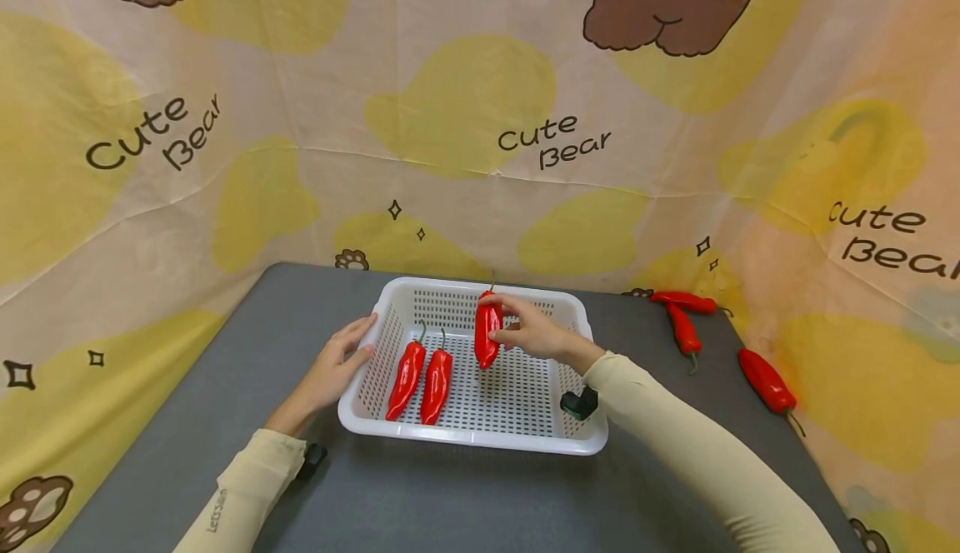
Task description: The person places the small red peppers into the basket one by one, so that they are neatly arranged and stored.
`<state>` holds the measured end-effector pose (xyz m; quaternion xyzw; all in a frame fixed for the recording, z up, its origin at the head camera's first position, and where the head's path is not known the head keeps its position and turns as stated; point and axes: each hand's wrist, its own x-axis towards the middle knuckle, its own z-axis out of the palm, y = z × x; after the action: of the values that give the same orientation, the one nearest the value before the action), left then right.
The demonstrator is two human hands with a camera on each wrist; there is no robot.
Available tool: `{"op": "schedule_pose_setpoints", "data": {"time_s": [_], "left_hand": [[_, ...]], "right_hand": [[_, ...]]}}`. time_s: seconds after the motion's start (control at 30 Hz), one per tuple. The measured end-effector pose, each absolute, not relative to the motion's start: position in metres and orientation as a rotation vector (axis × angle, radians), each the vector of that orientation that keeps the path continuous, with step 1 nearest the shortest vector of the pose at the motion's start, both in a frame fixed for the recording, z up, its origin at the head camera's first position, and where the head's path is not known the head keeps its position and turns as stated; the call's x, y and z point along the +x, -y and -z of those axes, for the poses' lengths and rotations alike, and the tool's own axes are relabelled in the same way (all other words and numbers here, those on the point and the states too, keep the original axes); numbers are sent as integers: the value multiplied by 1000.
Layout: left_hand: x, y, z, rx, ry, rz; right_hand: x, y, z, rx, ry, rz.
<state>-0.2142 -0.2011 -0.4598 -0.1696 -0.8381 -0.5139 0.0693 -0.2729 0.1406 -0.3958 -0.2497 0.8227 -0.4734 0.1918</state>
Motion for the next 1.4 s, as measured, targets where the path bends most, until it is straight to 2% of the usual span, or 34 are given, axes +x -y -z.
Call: {"op": "schedule_pose_setpoints", "data": {"time_s": [1.4], "left_hand": [[-216, 201, 462, -525, 2508, 1553]], "right_hand": [[-270, -122, 420, -675, -2325, 1091]]}}
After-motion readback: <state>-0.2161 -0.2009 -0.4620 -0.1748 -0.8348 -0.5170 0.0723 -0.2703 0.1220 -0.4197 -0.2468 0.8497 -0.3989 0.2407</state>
